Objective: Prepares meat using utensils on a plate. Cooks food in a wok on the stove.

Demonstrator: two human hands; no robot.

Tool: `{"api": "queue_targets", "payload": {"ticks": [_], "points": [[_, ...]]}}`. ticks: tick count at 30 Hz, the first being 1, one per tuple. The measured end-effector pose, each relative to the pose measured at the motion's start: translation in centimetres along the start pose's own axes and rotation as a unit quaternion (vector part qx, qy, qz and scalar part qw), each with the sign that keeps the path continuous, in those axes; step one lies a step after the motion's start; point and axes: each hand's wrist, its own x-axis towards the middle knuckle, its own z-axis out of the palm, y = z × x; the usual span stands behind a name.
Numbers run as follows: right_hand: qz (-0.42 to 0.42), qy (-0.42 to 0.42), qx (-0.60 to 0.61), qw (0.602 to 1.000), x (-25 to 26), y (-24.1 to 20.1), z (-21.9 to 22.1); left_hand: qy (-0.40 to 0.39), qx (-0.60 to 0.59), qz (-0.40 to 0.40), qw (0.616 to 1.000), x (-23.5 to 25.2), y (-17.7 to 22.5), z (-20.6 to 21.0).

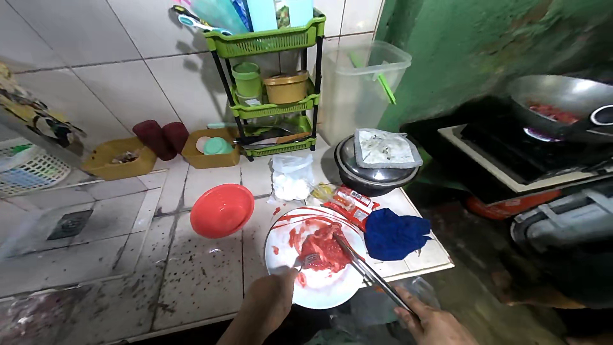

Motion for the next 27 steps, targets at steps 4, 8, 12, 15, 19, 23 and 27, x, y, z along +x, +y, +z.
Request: {"api": "queue_targets", "payload": {"ticks": [4, 8, 12, 15, 19, 23, 27], "points": [[0.033, 0.003, 0.001, 0.999, -0.4, -0.8, -0.1, 0.019, 0.004, -0.007, 1.000, 0.2, -1.1, 0.3], [0.057, 0.010, 0.022, 0.998, -1.2, -0.1, -0.3, 0.031, -0.006, 0.001, 1.000, 0.8, -2.5, -0.6], [0.000, 0.036, 0.020, 0.999, -2.7, 1.1, -0.4, 0.040, -0.003, -0.001, 0.999, 1.2, -3.2, -1.5], [-0.049, 0.051, 0.010, 0.997, -3.9, 0.8, -0.1, 0.037, -0.010, -0.003, 0.999, 1.4, -3.6, -1.8], [-0.056, 0.065, 0.009, 0.996, -4.4, 0.1, 2.4, 0.037, -0.003, -0.001, 0.999, 1.2, -3.5, -1.8], [-0.010, 0.068, 0.005, 0.998, -4.8, -0.5, 3.3, 0.037, 0.009, -0.010, 0.999, 1.1, -3.3, -1.7], [0.020, 0.129, -0.044, 0.990, -5.2, -1.2, 4.0, 0.016, 0.045, -0.017, 0.999, 0.9, -2.6, -2.1]]}}
